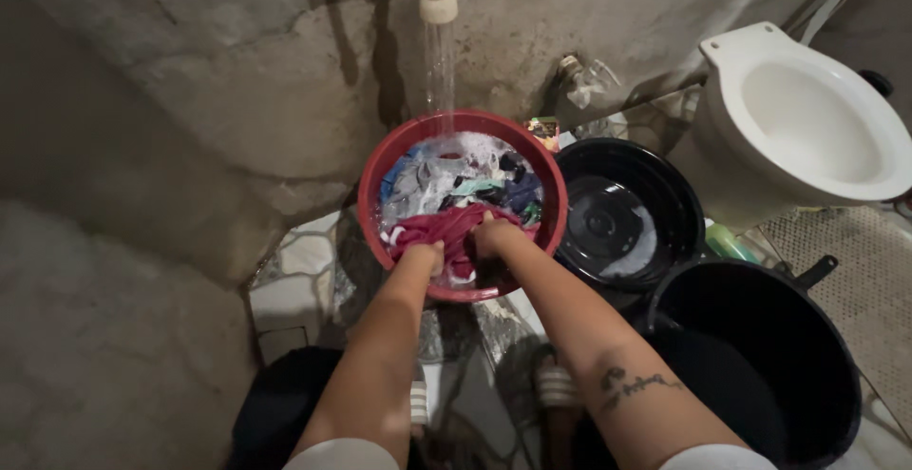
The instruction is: The person washes clothes by hand in a red basin filled with soapy water. They repeatedly submerge, scrub, and rinse various garments under running water from a tap, then transfer them to a black basin.
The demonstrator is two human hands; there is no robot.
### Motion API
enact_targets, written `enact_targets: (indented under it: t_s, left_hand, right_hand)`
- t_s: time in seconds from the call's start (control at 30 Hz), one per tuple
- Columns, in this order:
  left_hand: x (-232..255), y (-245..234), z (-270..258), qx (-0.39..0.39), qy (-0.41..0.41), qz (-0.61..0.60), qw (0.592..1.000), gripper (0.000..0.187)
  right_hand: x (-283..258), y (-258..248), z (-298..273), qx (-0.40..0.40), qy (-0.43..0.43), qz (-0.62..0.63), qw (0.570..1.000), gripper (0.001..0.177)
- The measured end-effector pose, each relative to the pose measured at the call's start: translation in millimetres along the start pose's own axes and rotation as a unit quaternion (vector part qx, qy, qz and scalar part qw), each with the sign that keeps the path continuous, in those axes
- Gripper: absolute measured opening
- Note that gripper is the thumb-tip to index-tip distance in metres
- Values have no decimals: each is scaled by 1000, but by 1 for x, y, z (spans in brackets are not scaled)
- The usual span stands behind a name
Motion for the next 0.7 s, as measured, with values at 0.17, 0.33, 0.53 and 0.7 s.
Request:
enact_targets:
  t_s: [0.17,0.33,0.53,0.7]
  left_hand:
    - [1,4,69,80,15,-84,993,24]
    - [8,2,109,137,34,-148,979,23]
    - [26,25,31,48,56,-116,991,22]
    - [2,-50,-38,170,75,-196,963,22]
  right_hand:
    - [-4,5,4,-43,14,-44,998,69]
    - [2,31,27,-50,-3,2,999,69]
    - [7,35,10,104,-2,39,994,69]
    - [12,35,-9,8,-95,235,967,70]
Point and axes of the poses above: each hand's wrist, its own z-axis towards the middle knuckle, its own y-axis out of the palm, x = y × z, the point moved 4 cm from there along z, towards the middle knuckle, and after that the axes turned 2 degrees about -z, right-handed, at the moved point
